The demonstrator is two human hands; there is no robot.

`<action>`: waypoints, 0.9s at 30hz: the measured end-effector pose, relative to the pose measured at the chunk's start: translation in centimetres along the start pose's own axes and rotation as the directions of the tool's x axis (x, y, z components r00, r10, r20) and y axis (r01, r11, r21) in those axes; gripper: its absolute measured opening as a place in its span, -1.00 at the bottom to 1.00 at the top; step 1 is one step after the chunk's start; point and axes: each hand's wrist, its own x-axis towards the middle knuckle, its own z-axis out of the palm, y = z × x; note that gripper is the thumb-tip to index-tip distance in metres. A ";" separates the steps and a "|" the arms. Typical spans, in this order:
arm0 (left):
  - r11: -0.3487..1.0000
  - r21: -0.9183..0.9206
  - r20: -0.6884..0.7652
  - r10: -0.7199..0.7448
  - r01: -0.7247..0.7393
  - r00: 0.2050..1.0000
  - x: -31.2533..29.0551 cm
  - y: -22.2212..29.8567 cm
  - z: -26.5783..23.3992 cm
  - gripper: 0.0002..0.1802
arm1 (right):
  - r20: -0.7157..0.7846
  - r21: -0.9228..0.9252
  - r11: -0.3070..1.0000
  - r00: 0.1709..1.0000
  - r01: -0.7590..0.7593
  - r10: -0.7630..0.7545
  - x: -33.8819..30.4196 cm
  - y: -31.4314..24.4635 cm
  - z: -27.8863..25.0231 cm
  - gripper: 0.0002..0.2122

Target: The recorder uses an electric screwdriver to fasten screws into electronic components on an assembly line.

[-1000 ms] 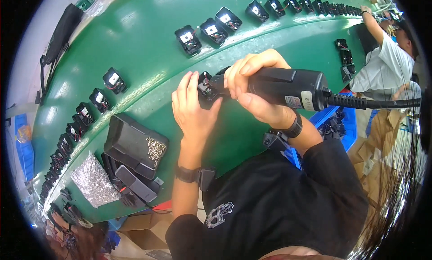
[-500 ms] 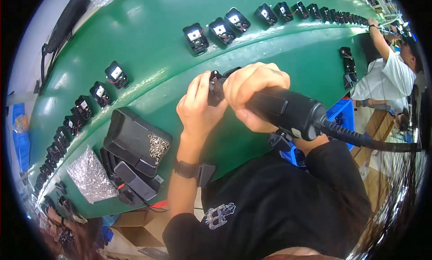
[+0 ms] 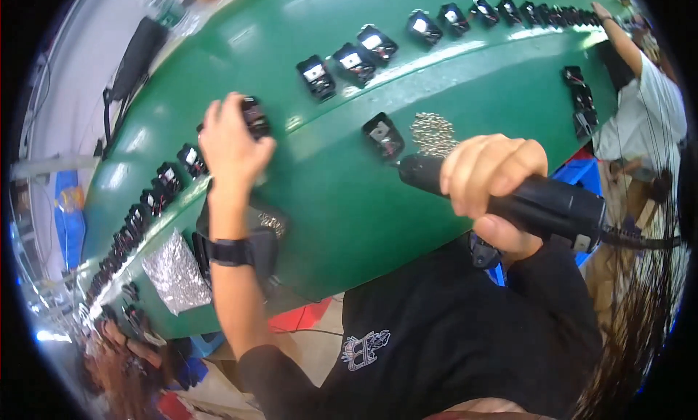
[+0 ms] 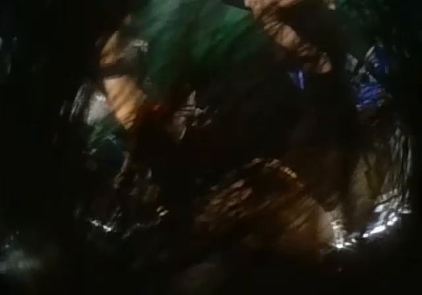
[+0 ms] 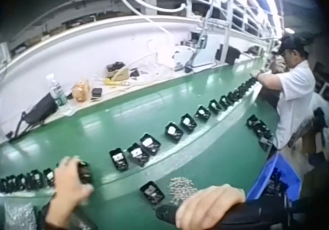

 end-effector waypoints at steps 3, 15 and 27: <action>0.974 0.198 0.168 -0.142 0.108 0.975 0.8 -3.2 0.7 -0.19 | -0.001 -0.024 0.998 0.999 -0.051 0.051 -2.1 -2.3 -2.3 -0.69; 0.776 -0.567 -0.098 0.270 -0.277 0.958 -8.6 19.2 5.9 -0.90 | -0.411 -0.124 0.971 0.901 -0.207 0.139 -6.7 -6.3 -6.2 -0.73; 0.841 -0.498 0.018 0.255 -0.212 0.967 -8.1 20.3 7.6 -0.86 | -0.352 -0.147 0.954 0.915 -0.263 0.198 -6.4 -6.8 -6.0 -0.69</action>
